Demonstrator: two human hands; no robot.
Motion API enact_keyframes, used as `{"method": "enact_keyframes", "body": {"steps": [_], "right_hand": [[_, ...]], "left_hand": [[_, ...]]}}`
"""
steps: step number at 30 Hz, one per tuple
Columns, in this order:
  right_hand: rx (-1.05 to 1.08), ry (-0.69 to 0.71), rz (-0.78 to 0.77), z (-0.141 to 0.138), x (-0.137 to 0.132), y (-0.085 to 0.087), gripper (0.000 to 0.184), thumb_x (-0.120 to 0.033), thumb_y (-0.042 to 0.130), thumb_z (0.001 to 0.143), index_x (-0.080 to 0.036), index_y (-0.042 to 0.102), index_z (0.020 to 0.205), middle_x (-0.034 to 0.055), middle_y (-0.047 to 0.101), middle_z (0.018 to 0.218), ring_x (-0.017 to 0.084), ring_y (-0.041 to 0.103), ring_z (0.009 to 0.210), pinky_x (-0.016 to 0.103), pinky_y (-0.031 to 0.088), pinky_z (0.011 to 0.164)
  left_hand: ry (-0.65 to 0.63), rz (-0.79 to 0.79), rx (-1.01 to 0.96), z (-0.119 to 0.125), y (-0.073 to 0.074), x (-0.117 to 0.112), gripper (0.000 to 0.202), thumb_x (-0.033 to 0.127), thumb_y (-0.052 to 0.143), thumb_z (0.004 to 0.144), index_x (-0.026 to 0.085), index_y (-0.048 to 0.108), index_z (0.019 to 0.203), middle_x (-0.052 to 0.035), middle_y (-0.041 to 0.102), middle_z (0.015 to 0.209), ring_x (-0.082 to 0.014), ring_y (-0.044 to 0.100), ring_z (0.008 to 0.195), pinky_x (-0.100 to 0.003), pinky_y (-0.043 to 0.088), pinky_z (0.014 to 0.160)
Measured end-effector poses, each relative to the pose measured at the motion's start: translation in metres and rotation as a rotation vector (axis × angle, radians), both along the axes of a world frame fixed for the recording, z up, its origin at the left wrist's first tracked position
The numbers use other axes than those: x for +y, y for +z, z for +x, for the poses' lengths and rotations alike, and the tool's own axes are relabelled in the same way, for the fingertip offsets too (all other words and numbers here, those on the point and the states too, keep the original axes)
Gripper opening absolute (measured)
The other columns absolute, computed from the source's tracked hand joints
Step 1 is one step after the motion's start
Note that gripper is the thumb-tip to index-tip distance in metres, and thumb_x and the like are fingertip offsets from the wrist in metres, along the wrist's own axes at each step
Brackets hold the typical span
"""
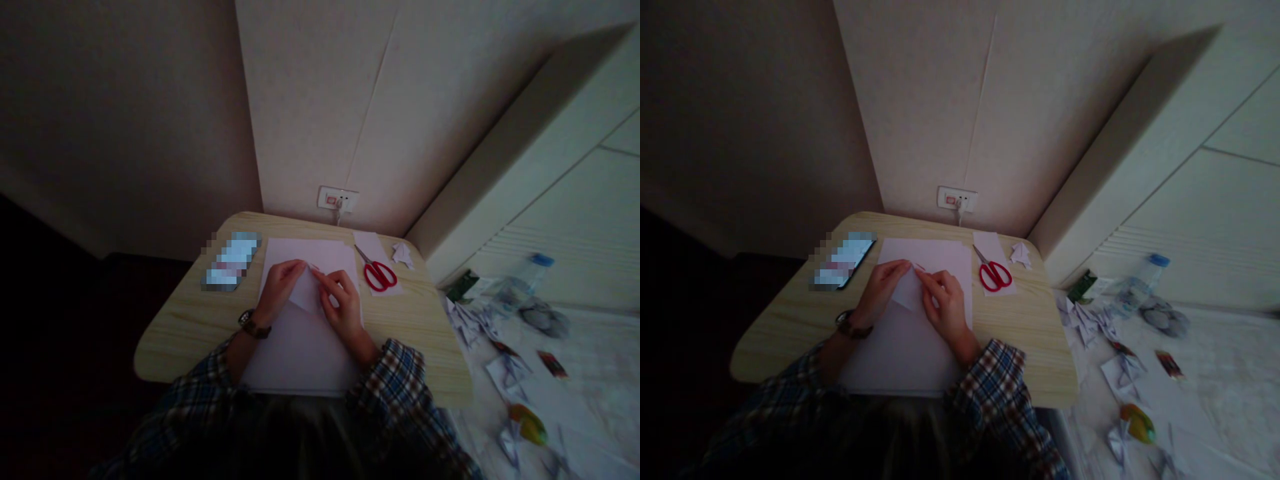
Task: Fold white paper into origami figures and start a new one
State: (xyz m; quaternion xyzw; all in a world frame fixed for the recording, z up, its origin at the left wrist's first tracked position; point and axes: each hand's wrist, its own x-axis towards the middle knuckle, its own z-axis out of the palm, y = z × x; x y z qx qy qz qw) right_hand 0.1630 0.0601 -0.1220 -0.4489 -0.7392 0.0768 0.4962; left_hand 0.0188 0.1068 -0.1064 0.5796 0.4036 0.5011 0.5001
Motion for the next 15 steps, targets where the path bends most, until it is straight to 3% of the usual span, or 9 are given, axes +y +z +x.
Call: {"method": "enact_keyframes", "body": {"steps": [15], "right_hand": [[-0.247,-0.015,0.117,0.0038,-0.0008,0.0021,0.052,-0.012,0.046,0.084,-0.026,0.047,0.135,0.0051,0.055,0.083,0.02,0.052,0.079,0.034,0.044,0.07]], "left_hand": [[-0.042,-0.065,-0.124,-0.0001,0.0073,-0.0044,0.026,0.032,0.054,0.082,0.014,0.071,0.073,-0.0011,0.07,0.068,-0.0159,0.061,0.065,-0.024,0.049,0.064]]}}
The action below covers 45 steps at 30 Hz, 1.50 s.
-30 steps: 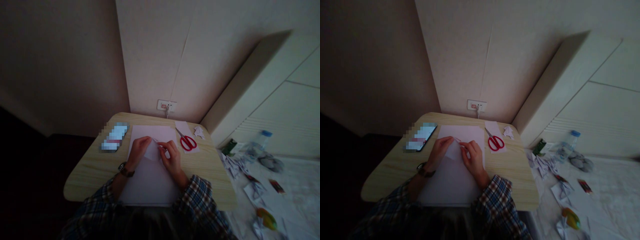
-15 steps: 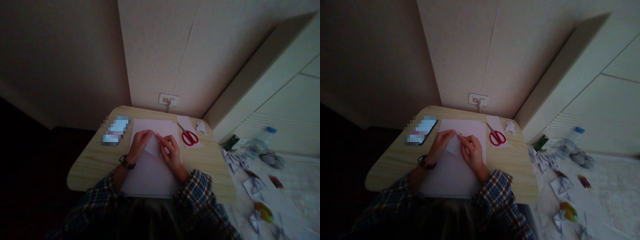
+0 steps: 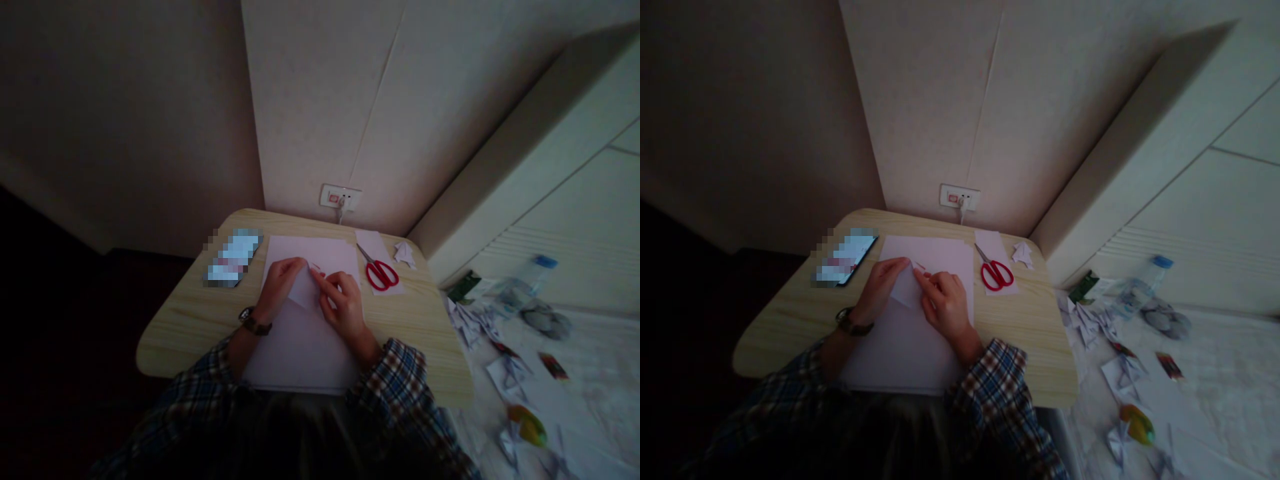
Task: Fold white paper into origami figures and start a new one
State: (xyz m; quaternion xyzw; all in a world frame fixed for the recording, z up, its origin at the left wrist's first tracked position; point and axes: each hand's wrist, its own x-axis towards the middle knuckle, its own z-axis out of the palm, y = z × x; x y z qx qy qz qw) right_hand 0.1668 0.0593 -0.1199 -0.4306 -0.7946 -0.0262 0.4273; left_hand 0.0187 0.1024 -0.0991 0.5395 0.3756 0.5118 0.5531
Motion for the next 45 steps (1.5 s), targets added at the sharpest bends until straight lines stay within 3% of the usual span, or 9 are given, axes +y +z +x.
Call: {"method": "enact_keyframes", "body": {"steps": [7,16,22,33,45], "right_hand": [[-0.013,-0.002,0.009,0.0003,0.0003,-0.0004,0.051,-0.013,0.045,0.082,-0.024,0.05,0.132,0.005,0.054,0.083,0.019,0.051,0.079,0.033,0.043,0.069],[-0.105,-0.048,-0.026,0.0015,0.0016,-0.0011,0.048,-0.014,0.045,0.083,-0.021,0.053,0.13,0.006,0.054,0.082,0.02,0.049,0.077,0.034,0.042,0.068],[-0.089,-0.038,-0.046,0.0006,0.002,-0.0002,0.048,-0.015,0.045,0.083,-0.021,0.053,0.13,0.0059,0.055,0.082,0.02,0.05,0.077,0.034,0.041,0.068],[-0.023,-0.01,-0.095,0.0009,0.0024,-0.0014,0.045,-0.019,0.044,0.085,-0.022,0.054,0.129,0.0054,0.055,0.083,0.019,0.051,0.078,0.034,0.042,0.069],[-0.065,0.008,-0.149,0.0013,0.0021,0.0007,0.045,-0.022,0.044,0.086,-0.02,0.052,0.131,0.0052,0.058,0.078,0.02,0.051,0.076,0.034,0.039,0.07]], "left_hand": [[0.024,0.008,-0.035,0.0004,-0.0064,0.003,0.025,0.034,0.058,0.08,0.014,0.071,0.072,-0.0004,0.069,0.069,-0.0142,0.06,0.066,-0.022,0.046,0.064],[0.036,-0.047,-0.056,0.0002,-0.0029,0.0027,0.025,0.037,0.061,0.077,0.013,0.071,0.072,-0.0021,0.071,0.072,-0.0165,0.063,0.069,-0.024,0.048,0.066],[-0.001,-0.112,-0.116,0.002,-0.0034,0.0031,0.025,0.037,0.062,0.076,0.014,0.072,0.075,-0.0031,0.072,0.069,-0.0168,0.064,0.063,-0.025,0.049,0.059],[0.008,-0.052,-0.073,0.0006,-0.0044,0.0037,0.024,0.033,0.059,0.079,0.014,0.072,0.079,-0.0039,0.073,0.078,-0.0176,0.066,0.073,-0.026,0.051,0.073],[-0.013,-0.088,-0.108,0.0002,-0.0031,0.0021,0.025,0.034,0.058,0.08,0.013,0.072,0.08,-0.0044,0.074,0.078,-0.0197,0.068,0.074,-0.028,0.052,0.07]]}}
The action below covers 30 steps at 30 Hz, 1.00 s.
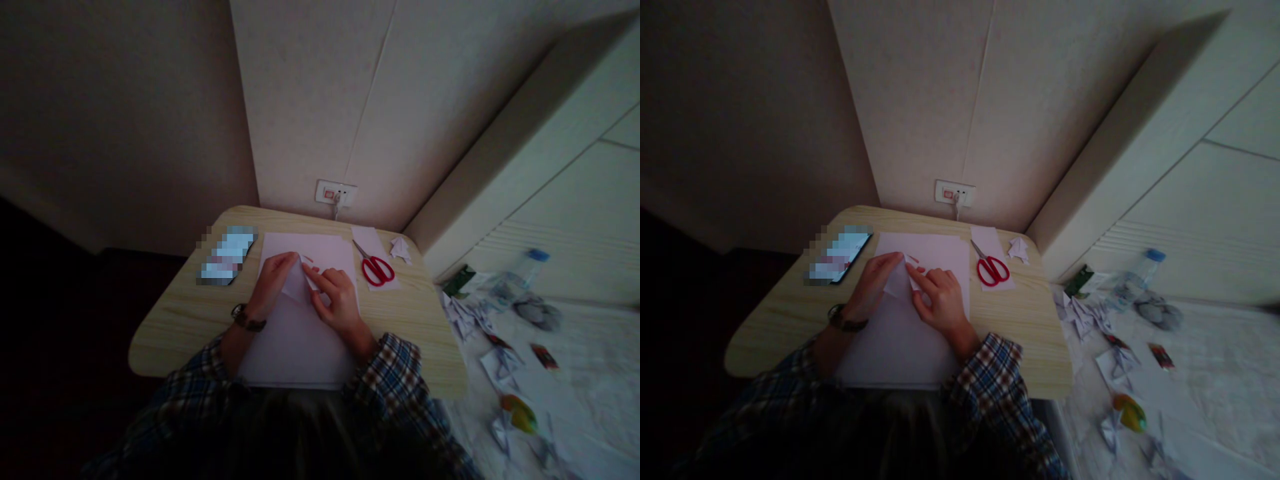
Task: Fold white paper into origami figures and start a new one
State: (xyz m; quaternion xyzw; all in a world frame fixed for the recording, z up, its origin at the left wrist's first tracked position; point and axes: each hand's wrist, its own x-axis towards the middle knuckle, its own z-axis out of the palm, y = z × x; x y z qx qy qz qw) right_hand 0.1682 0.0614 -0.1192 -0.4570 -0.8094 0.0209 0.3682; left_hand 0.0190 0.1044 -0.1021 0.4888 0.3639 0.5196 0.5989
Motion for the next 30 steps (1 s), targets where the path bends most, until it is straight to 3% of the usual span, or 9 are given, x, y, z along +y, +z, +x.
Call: {"method": "enact_keyframes", "body": {"steps": [19,30], "right_hand": [[-0.006,-0.022,-0.06,-0.0026,0.0001,0.0002,0.051,-0.011,0.043,0.08,-0.02,0.053,0.13,0.0024,0.061,0.07,0.018,0.053,0.068,0.031,0.04,0.068],[-0.016,-0.02,-0.07,-0.0024,-0.0002,-0.0002,0.054,-0.011,0.044,0.08,-0.021,0.049,0.133,0.0014,0.06,0.068,0.017,0.052,0.065,0.03,0.04,0.067]], "left_hand": [[0.032,-0.02,0.008,0.0021,0.0061,-0.0002,0.023,0.036,0.067,0.071,0.013,0.07,0.074,-0.0057,0.074,0.075,-0.0236,0.068,0.081,-0.032,0.052,0.077],[0.015,0.002,0.018,0.0008,0.0001,0.0008,0.023,0.035,0.063,0.076,0.014,0.07,0.078,-0.0064,0.074,0.078,-0.0234,0.068,0.084,-0.031,0.051,0.078]]}}
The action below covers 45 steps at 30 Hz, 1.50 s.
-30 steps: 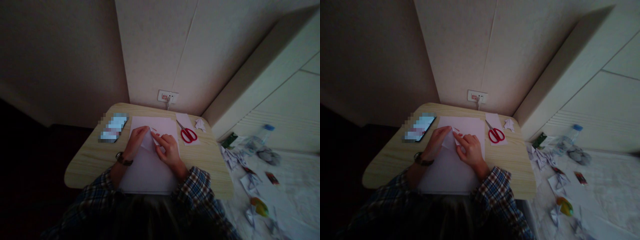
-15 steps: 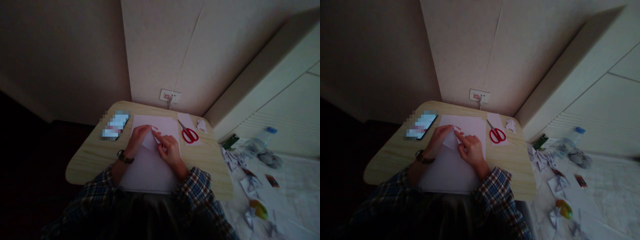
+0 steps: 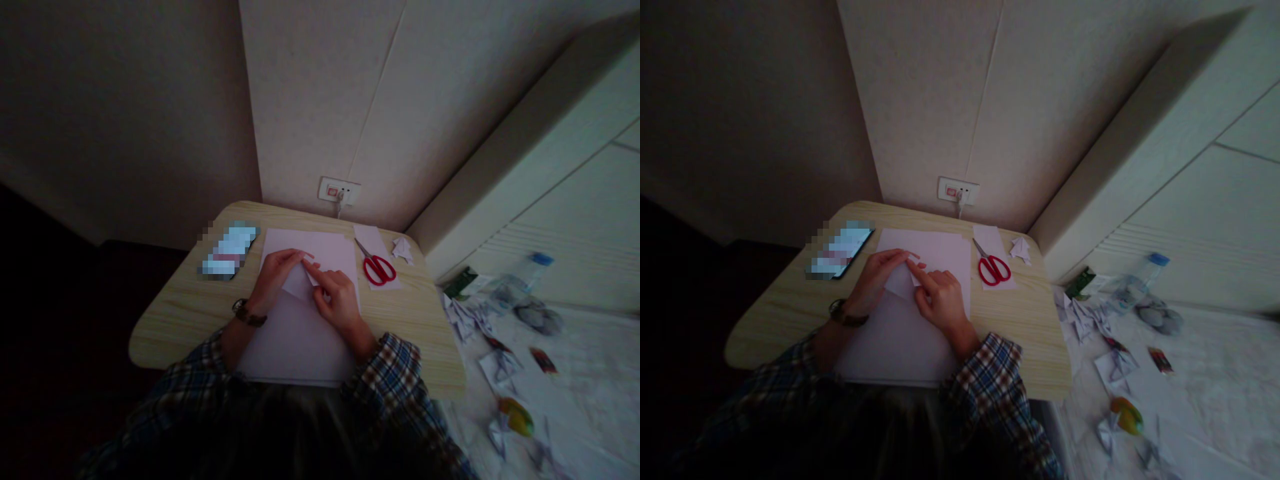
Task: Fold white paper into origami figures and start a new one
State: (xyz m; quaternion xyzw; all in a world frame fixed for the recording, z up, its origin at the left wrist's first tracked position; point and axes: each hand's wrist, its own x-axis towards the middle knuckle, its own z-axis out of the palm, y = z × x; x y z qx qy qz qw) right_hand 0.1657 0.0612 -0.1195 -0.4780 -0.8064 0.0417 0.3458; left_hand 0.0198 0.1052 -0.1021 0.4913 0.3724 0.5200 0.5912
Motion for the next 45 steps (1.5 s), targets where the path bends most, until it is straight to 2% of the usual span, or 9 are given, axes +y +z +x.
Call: {"method": "enact_keyframes", "body": {"steps": [7,13,28,35,40,42,45], "right_hand": [[-0.017,0.0,-0.014,-0.0006,0.0005,-0.0013,0.056,-0.011,0.043,0.081,-0.021,0.046,0.136,0.0024,0.063,0.073,0.018,0.054,0.068,0.031,0.041,0.069],[-0.009,-0.01,-0.022,-0.0011,-0.0001,0.0003,0.054,-0.011,0.043,0.08,-0.021,0.051,0.132,0.0024,0.063,0.072,0.018,0.053,0.067,0.03,0.041,0.069],[-0.01,-0.001,-0.033,-0.0005,0.0001,0.0002,0.054,-0.011,0.043,0.08,-0.019,0.049,0.133,0.0015,0.062,0.069,0.017,0.052,0.064,0.029,0.041,0.068],[0.001,0.008,-0.04,-0.0008,-0.001,0.0042,0.051,-0.014,0.042,0.082,-0.017,0.049,0.133,0.0021,0.061,0.069,0.017,0.052,0.065,0.03,0.04,0.067],[0.1,0.05,-0.007,0.0012,-0.0029,0.0078,0.043,-0.032,0.041,0.09,-0.016,0.052,0.129,0.0086,0.063,0.095,0.02,0.055,0.087,0.034,0.041,0.079],[0.18,0.052,0.003,0.001,-0.0033,0.0082,0.04,-0.035,0.04,0.092,-0.016,0.056,0.124,0.0087,0.062,0.096,0.021,0.055,0.089,0.035,0.041,0.08],[0.331,-0.001,-0.007,-0.0011,-0.0022,0.0078,0.031,-0.034,0.043,0.091,-0.015,0.061,0.108,0.0066,0.061,0.087,0.018,0.055,0.08,0.033,0.043,0.077]], "left_hand": [[0.019,-0.016,-0.022,0.0017,0.0032,-0.0017,0.021,0.034,0.063,0.075,0.014,0.069,0.076,-0.006,0.074,0.078,-0.0226,0.069,0.077,-0.032,0.053,0.076],[0.023,-0.011,-0.027,0.0022,0.0054,-0.0023,0.021,0.034,0.064,0.074,0.014,0.068,0.074,-0.0056,0.074,0.074,-0.0226,0.069,0.077,-0.031,0.052,0.076],[0.018,-0.012,-0.017,0.0018,0.0002,-0.0004,0.024,0.037,0.064,0.075,0.014,0.069,0.077,-0.0057,0.074,0.075,-0.022,0.069,0.076,-0.031,0.052,0.075],[0.028,0.097,0.091,-0.0006,-0.0008,0.0026,0.026,0.037,0.061,0.078,0.013,0.071,0.081,-0.006,0.074,0.08,-0.0206,0.068,0.08,-0.028,0.049,0.078],[0.031,0.178,0.178,-0.0014,0.0004,0.0025,0.027,0.037,0.059,0.081,0.014,0.072,0.084,-0.0054,0.074,0.083,-0.0202,0.066,0.083,-0.027,0.048,0.079],[0.035,0.199,0.202,-0.0015,0.0009,0.0026,0.026,0.037,0.059,0.081,0.015,0.073,0.084,-0.005,0.074,0.082,-0.0199,0.065,0.083,-0.026,0.047,0.078],[0.042,0.228,0.232,-0.0016,0.0017,0.0027,0.025,0.036,0.058,0.082,0.015,0.073,0.084,-0.0044,0.073,0.087,-0.0196,0.064,0.086,-0.025,0.045,0.079]]}}
